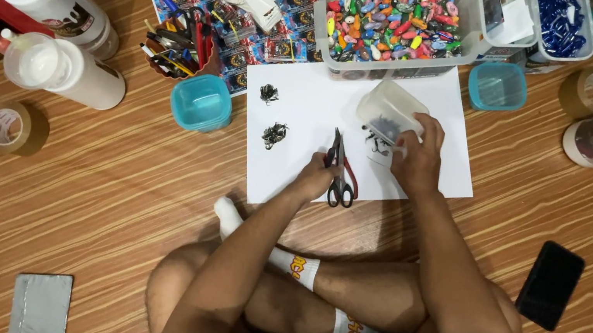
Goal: The person assembles small fishing tackle components using pliers.
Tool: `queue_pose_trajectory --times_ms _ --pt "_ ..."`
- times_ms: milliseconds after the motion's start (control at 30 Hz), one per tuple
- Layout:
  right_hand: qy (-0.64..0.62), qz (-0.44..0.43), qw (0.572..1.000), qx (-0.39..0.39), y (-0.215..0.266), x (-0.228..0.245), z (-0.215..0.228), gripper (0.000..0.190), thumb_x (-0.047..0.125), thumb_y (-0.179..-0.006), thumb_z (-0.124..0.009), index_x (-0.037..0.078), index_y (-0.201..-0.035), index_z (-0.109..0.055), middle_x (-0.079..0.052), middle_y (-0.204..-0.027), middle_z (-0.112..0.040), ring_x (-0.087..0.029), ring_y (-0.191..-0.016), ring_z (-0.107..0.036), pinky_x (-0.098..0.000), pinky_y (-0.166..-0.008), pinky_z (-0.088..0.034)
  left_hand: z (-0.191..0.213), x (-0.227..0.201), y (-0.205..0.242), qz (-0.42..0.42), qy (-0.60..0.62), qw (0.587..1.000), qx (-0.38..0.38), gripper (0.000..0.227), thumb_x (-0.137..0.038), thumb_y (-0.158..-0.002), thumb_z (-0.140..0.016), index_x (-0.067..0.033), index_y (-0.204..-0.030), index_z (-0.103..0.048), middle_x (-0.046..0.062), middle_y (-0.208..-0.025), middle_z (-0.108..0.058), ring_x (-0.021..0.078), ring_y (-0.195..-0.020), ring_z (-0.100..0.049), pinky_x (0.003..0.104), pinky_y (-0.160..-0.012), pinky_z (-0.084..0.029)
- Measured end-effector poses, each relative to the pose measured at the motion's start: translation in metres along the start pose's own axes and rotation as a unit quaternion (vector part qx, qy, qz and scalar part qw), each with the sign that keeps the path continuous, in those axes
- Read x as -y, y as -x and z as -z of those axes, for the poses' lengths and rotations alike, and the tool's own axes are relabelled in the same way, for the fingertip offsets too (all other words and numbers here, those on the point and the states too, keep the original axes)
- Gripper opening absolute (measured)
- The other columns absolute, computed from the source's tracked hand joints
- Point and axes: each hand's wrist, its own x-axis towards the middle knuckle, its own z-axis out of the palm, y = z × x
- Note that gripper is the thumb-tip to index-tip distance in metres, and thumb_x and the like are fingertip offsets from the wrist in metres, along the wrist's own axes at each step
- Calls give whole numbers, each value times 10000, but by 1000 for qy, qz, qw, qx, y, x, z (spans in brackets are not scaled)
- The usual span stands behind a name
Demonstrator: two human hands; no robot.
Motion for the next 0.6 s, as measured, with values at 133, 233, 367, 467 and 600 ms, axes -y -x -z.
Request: queue_pose_trajectory --times_ms 133,233,367,467,600 --pt "-64 -53 995 -51 -3 5 -5 313 3 -830 -838 71 -913 -544 -119 -1442 -443 -402 -1365 -455 -447 -1107 -493 24 -30 37 -11 -3 1000 -19 555 -385 -951 -603 -34 -1364 -480 182 -1133 -660 352 -1150 -660 481 -970 -504" --pt "-215 -141 966 -32 -8 5 -35 397 227 -849 -919 155 -963 -546 -101 -1244 -622 -318 -1227 -606 -382 -1055 -480 48 -77 95 -22 -5 1000 -19 608 -375 -950 -591 22 -1390 -459 173 -1085 -662 329 -1139 -652 456 -993 -487" --pt "-476 -463 741 96 -25 32 -78 461 233 -862 -886 60 -1083 -521 -105 -1037 -526 -267 -938 -686 -418 -815 -653 66 -90 120 -92 48 995 10 567 -348 -949 -625 5 -1358 -455 154 -1106 -634 277 -969 -635 394 -818 -537" --pt "-496 -502 702 98 -30 27 -131 443 282 -880 -864 64 -1084 -536 -82 -944 -536 -258 -823 -724 -424 -766 -662 68 -91 120 -103 82 991 4 523 -289 -962 -620 25 -1346 -456 158 -1084 -611 259 -960 -613 357 -811 -546" --pt "-504 -500 704 -7 -46 36 -168 358 313 -907 -825 60 -1027 -602 -20 -789 -549 -122 -692 -661 -267 -715 -601 70 -97 126 -109 106 988 8 527 -282 -964 -627 48 -1339 -459 161 -1079 -576 256 -1025 -589 347 -829 -561"
